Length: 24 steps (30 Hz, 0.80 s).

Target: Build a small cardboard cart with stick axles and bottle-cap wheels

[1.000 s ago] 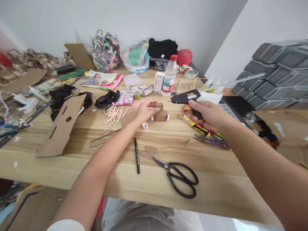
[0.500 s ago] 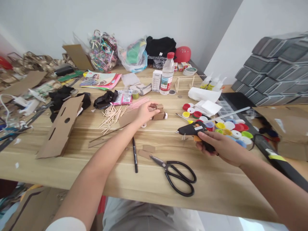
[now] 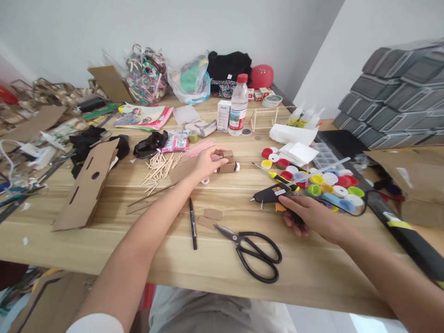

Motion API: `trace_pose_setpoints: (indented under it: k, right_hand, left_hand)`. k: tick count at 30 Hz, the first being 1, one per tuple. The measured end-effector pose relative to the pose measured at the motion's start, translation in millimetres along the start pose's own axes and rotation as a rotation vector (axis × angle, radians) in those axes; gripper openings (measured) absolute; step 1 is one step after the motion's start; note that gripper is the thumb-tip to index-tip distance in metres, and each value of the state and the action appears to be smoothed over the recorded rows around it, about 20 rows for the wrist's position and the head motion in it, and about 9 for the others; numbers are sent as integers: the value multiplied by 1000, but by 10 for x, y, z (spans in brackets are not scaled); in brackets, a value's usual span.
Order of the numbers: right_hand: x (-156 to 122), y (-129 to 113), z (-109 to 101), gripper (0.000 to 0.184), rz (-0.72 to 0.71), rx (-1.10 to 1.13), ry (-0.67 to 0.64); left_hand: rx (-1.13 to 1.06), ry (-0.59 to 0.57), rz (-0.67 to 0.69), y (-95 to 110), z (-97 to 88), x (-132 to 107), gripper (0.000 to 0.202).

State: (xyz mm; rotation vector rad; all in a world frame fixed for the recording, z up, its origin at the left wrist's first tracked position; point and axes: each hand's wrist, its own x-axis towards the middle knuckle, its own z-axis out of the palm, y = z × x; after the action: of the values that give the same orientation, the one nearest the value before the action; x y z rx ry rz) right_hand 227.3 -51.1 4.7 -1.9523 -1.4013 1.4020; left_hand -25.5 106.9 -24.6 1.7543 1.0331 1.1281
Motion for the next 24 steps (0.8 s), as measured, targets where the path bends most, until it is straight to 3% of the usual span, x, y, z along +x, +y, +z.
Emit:
trace_pose_setpoints:
  k: [3,6,10,13,15,16,20,24]
  right_hand:
    - [49,33,-26,40,-2,-271,84]
    - [11,7,-72,38,-103,-607,235]
    - [-88,-205,-137,49,-185,-869,322]
    - [-26,-519,-138,39,-272,-884,317]
    - [115,-756,-90,18,-414,-811,283]
    - [209,-865,-52,16,-488,-762,282]
    - [622,-1136,129,42,-744,-651,262]
    - [927,-1150,198,39,-839,-606,229]
  left_hand:
    - [11,4,3,-7,5,-4,26]
    - [12,5,9,-16,12,-12,26]
    - [2,3,9,-33,19,-14,30]
    - [0,5,0,-35,22,-14,32]
    - [-2,6,-12,-32,23,-19,33]
    - [-4,5,-18,-30,24,-23,33]
    - [-23,8,-14,-53,32,-48,35]
    - [-58,-7,15,-113,33,-44,38]
